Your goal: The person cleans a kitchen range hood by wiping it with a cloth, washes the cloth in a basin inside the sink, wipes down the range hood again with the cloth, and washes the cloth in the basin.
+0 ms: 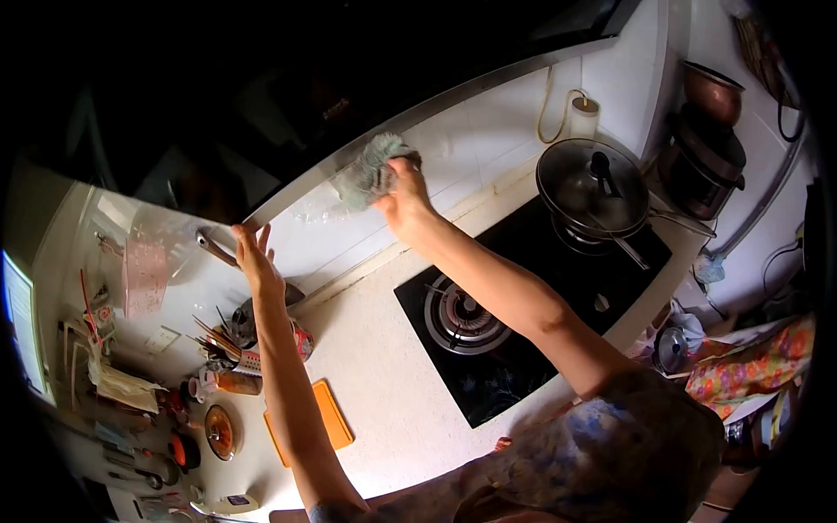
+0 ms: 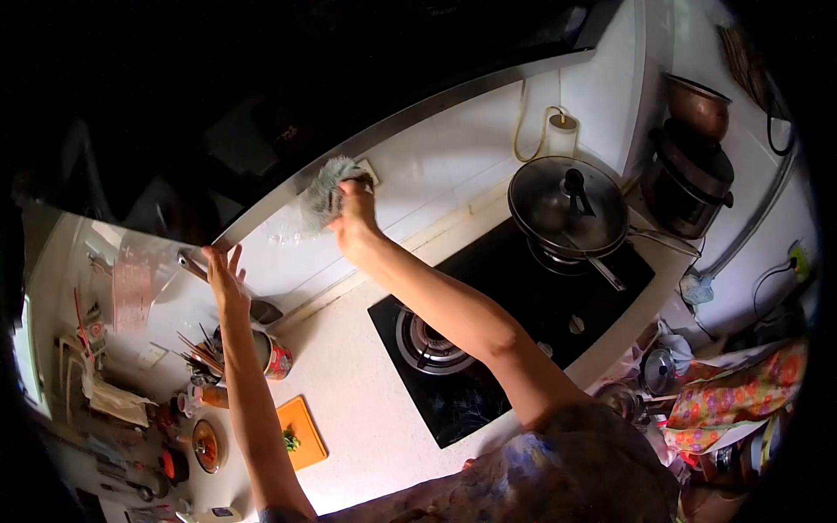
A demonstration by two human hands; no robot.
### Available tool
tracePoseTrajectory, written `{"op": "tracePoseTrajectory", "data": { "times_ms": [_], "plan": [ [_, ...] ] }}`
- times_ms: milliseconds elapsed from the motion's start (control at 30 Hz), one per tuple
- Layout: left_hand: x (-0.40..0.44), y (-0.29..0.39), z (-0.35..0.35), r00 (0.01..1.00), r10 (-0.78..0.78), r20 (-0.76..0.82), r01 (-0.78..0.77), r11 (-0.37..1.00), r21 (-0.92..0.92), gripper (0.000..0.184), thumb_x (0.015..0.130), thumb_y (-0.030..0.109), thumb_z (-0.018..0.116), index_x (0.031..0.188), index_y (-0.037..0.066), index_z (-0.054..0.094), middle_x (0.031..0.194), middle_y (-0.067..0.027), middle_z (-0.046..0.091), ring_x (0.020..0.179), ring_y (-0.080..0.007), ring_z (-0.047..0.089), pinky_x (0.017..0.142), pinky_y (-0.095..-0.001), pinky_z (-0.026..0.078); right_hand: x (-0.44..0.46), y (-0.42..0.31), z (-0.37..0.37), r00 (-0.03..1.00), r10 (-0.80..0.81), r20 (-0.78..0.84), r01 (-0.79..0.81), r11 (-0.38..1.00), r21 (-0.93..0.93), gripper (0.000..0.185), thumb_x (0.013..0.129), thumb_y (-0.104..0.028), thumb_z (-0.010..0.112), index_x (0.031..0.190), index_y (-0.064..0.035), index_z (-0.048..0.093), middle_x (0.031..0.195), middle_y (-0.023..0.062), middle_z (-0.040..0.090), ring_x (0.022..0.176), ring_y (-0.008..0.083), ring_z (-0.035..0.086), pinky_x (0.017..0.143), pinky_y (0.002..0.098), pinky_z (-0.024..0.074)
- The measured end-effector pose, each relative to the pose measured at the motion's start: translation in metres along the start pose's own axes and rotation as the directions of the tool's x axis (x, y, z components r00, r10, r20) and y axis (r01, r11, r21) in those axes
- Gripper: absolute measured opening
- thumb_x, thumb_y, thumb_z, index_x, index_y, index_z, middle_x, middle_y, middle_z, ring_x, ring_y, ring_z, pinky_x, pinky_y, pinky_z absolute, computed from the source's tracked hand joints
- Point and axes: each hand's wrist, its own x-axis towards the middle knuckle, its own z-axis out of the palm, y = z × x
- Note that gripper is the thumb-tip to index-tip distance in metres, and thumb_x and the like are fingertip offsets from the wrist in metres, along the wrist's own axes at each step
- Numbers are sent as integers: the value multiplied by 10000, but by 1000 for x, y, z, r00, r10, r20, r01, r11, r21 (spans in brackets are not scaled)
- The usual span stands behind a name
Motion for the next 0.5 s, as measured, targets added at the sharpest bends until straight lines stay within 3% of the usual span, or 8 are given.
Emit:
{"op": "tracePoseTrajectory", "data": {
  "times_ms": [100, 133, 233, 300, 367, 433, 467, 500],
  "plan": [
    [-2, 2, 2, 992, 35, 120, -23, 995, -99, 816, 845, 608, 436, 1357, -3, 260, 1389, -107, 349, 1212, -314, 437, 1025, -556, 190, -25, -2, -31, 996, -38, 84, 32, 996, 77, 268, 910, -260, 410, 1091, -71, 467, 1037, 80, 552, 939, 179, 565, 848, 377, 507],
    [1, 1, 2, 992, 33, 125, -15, 990, -138, 751, 869, 568, 434, 1333, -5, 292, 1386, -84, 355, 1189, -321, 457, 1017, -517, 248, -26, -1, -46, 997, -18, 79, 9, 994, 111, 264, 910, -256, 409, 1088, -70, 470, 1034, 78, 555, 939, 182, 566, 857, 381, 502],
    [8, -6, 0, 990, 57, 128, -29, 977, -211, 701, 896, 514, 434, 1348, 1, 281, 1361, -55, 382, 1173, -298, 472, 1015, -454, 279, -41, -7, -77, 999, -11, 47, 3, 986, 167, 260, 908, -248, 407, 1076, -64, 479, 1033, 75, 561, 942, 196, 568, 890, 405, 479],
    [10, -2, -7, 974, 38, 224, 6, 981, -195, 734, 901, 490, 446, 1409, 34, 177, 1446, -52, 259, 1158, -265, 489, 1005, -419, 293, -51, -12, -96, 996, -11, 89, -9, 976, 217, 245, 905, -231, 406, 1075, -74, 483, 1062, 85, 565, 985, 230, 565, 892, 453, 462],
    [10, -2, -5, 991, -10, 132, 36, 981, -192, 742, 898, 495, 448, 1417, 55, 154, 1458, -66, 236, 1174, -276, 481, 1019, -442, 267, -50, -14, -118, 985, 17, 171, -64, 960, 272, 243, 912, -240, 395, 1077, -86, 484, 1083, 93, 561, 1002, 249, 561, 885, 472, 458],
    [-10, 8, -4, 989, 33, 147, 0, 975, -220, 786, 883, 522, 455, 1422, 58, 120, 1475, -104, 184, 1200, -299, 457, 1042, -465, 221, -65, -20, -126, 976, 68, 207, -120, 960, 254, 279, 924, -258, 368, 1104, -74, 474, 1150, 116, 528, 1072, 270, 520, 933, 491, 415],
    [-22, 12, -1, 999, -41, 29, 46, 977, -207, 833, 863, 575, 436, 1423, 58, 100, 1484, -142, 133, 1226, -318, 426, 1056, -493, 169, -74, -23, -128, 970, 72, 231, -133, 956, 260, 288, 925, -260, 367, 1116, -70, 470, 1163, 119, 522, 1085, 272, 511, 942, 490, 406],
    [-38, 17, -3, 997, -76, 8, 76, 988, -132, 837, 861, 603, 404, 1419, 50, 115, 1479, -161, 139, 1232, -328, 415, 1055, -518, 144, -85, -26, -128, 964, 77, 256, -147, 952, 267, 297, 926, -261, 366, 1127, -65, 466, 1176, 121, 515, 1098, 273, 503, 950, 490, 398]
  ]
}}
